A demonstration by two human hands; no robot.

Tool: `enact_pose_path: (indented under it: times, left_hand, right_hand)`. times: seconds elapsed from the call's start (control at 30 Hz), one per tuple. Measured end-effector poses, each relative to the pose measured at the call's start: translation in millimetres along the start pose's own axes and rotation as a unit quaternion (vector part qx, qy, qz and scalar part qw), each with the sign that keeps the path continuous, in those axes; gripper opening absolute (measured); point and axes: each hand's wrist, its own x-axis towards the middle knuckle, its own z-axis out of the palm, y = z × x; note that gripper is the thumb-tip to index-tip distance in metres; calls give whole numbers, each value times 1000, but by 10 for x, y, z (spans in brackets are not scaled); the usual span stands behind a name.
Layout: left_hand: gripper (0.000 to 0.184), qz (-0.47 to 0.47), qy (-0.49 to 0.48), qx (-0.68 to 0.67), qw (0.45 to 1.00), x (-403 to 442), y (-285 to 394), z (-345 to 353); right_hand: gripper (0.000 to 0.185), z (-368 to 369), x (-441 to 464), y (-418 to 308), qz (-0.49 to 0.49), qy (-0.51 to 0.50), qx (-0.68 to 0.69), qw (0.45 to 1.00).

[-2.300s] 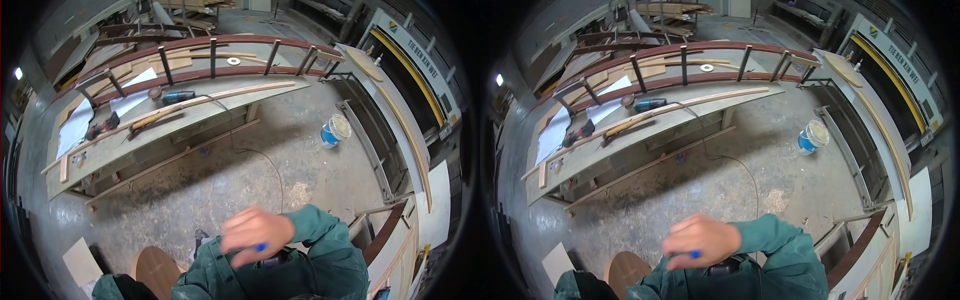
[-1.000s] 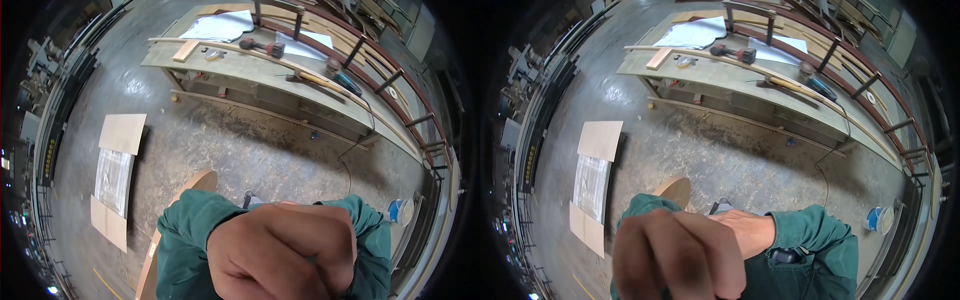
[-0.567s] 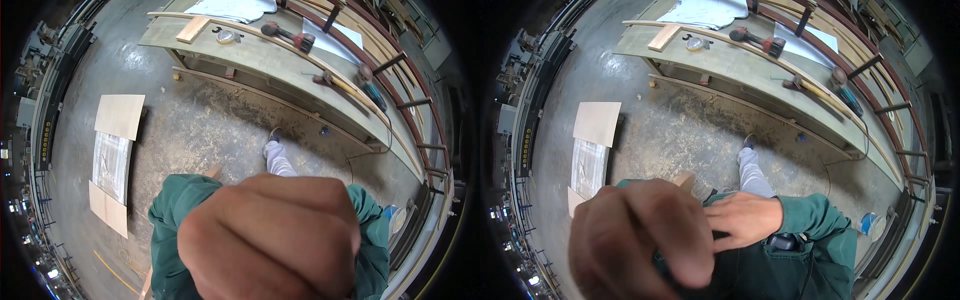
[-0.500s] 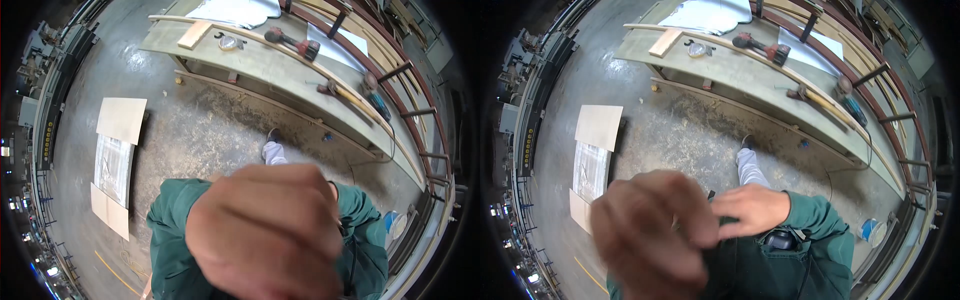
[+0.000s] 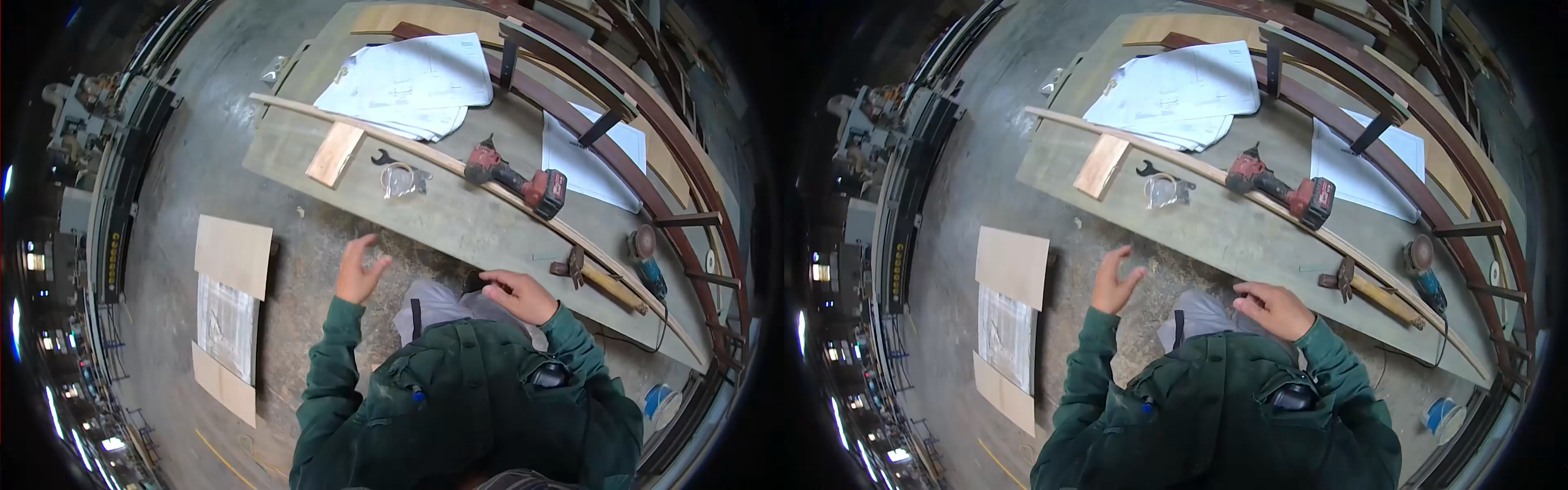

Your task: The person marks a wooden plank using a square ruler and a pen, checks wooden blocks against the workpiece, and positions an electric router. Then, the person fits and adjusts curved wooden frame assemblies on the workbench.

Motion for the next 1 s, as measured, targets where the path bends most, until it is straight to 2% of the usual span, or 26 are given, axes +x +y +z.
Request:
enact_pose_path:
  times: [0.13,0.27,0.3,0.33,0.4,0.47,0.5,0.6,0.63,0.7,0.77,0.8,0.83,0.9,0.93,1.0]
  left_hand:
    - [68,-23,41,98,994,922,-924,44]
    - [87,0,6,207,978,1868,-1974,17]
    - [89,-2,-48,234,971,2099,-2150,-16]
    - [97,-11,-57,305,951,2274,-2204,9]
    - [105,-44,-39,348,936,2475,-2244,95]
    - [112,-15,-53,231,971,2638,-2338,127]
    - [112,-12,-58,226,972,2682,-2353,135]
    - [109,-31,-81,211,974,2737,-2241,91]
    - [108,-49,-108,193,974,2741,-2100,13]
    - [106,-71,-149,139,976,2724,-2044,-102]
    - [103,-56,-181,22,982,2698,-2062,-211]
    - [101,-41,-199,-54,978,2655,-1987,-266]
    - [99,-67,-218,-200,953,2590,-1889,-250]
    - [98,-51,-278,-210,936,2413,-1107,-309]
    - [99,17,-311,-197,930,2411,-1169,-163]
    - [103,86,-400,-247,878,2231,-577,85]
  right_hand:
    - [38,-218,298,-45,33,101,-50,993]
    - [38,-74,269,47,135,214,-56,966]
    - [38,40,234,78,162,244,-45,955]
    - [38,138,213,70,177,259,-22,949]
    - [40,417,265,48,199,287,34,936]
    - [41,680,357,13,228,292,-4,929]
    - [41,764,415,-95,259,279,24,924]
    - [44,1029,543,-182,243,249,49,936]
    - [44,1051,548,-220,249,264,51,930]
    - [45,1072,566,-289,284,224,51,931]
    - [45,1130,490,-238,271,280,41,920]
    - [45,1184,442,-199,258,317,30,912]
    - [47,1214,415,-143,258,343,40,902]
    - [47,1161,356,-247,246,369,81,893]
    - [48,1130,328,-306,233,384,118,886]
    - [53,1146,274,-362,182,398,201,876]
